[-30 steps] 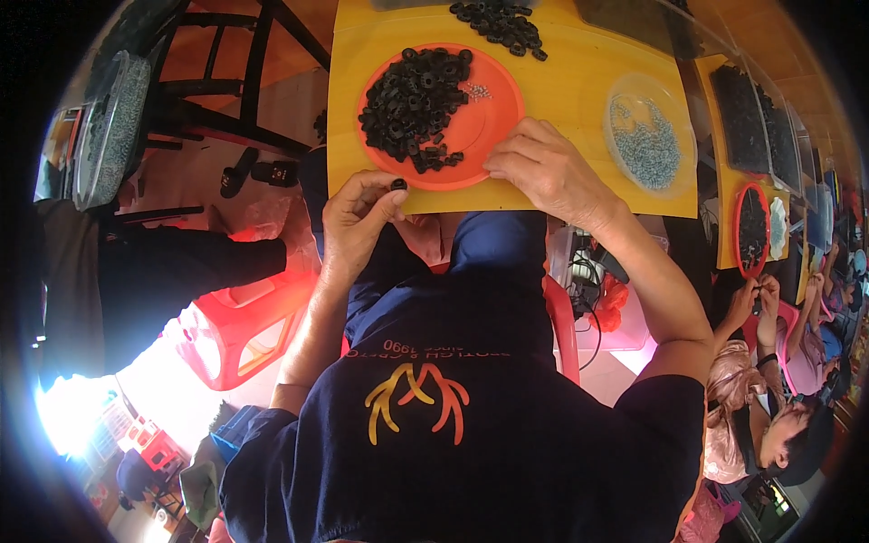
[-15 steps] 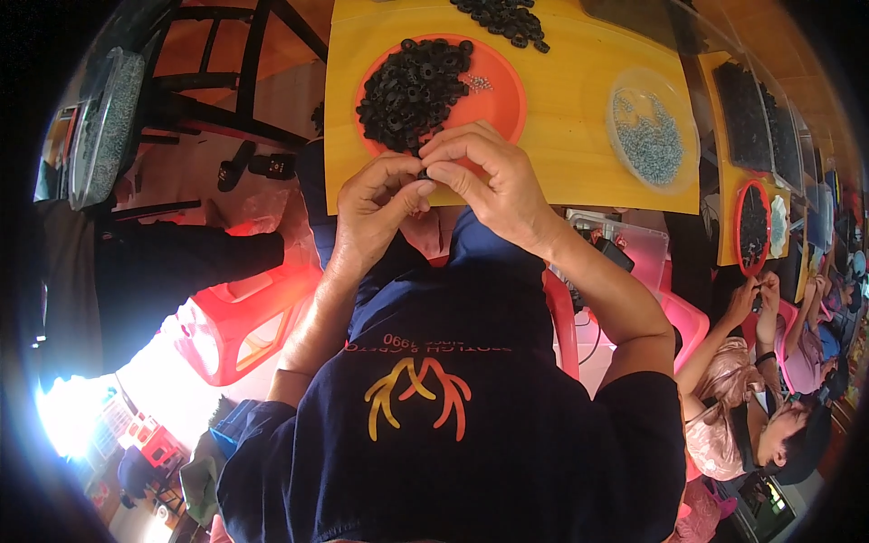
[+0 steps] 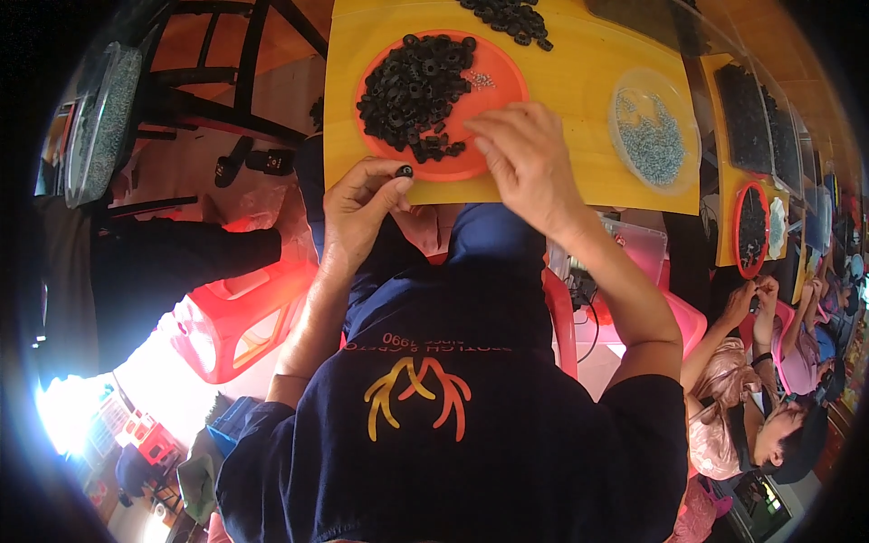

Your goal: The person assembles small parts by picking up springs and plastic pieces from plates and inserting the springs into the plastic pieces by hand, while rearranging trays of components on the table.

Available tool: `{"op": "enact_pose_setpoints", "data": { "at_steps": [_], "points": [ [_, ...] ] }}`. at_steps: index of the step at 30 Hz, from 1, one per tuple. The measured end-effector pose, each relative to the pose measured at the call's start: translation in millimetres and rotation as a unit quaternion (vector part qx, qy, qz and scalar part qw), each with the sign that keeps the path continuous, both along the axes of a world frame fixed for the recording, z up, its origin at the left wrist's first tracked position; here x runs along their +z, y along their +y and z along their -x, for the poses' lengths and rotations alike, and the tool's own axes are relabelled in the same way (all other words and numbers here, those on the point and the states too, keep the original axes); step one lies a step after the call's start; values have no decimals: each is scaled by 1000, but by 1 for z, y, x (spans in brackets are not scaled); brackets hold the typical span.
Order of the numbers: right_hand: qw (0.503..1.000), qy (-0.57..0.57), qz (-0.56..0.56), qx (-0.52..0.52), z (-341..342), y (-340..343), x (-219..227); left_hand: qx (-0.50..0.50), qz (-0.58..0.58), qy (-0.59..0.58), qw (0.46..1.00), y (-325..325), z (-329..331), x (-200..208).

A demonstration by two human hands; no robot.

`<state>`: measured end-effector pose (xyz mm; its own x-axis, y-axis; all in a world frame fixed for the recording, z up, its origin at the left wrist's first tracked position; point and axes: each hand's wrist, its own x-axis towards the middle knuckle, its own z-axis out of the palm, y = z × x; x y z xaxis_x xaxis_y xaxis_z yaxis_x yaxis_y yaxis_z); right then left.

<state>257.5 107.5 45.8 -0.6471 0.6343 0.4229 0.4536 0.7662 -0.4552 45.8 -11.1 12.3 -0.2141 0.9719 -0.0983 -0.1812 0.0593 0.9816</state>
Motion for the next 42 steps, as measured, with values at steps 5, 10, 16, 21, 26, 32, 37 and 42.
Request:
{"op": "enact_pose_setpoints", "data": {
  "at_steps": [5,10,16,21,26,32,37,42],
  "points": [
    [993,-82,-10,82,1,8,1,7,11,7,1000,-5,9,-2],
    [977,-186,-35,95,1,8,4,8,9,-14,1000,-6,10,-2],
    [982,-124,-51,134,-8,8,4,-2,9,4,1000,-4,9,-4],
    [988,-70,0,134,-12,8,1,-16,-8,-2,1000,0,2,-4],
    [965,63,218,130,-7,-8,9,-41,-20,4,999,2,-4,3],
    [801,311,483,167,2,-20,9,-77,-49,-3,996,5,-10,25],
    [784,306,513,167,7,-20,16,-80,-70,1,994,1,-9,27],
    [789,322,499,159,10,-24,19,-69,-70,-15,995,-2,-7,28]
  ]
}}
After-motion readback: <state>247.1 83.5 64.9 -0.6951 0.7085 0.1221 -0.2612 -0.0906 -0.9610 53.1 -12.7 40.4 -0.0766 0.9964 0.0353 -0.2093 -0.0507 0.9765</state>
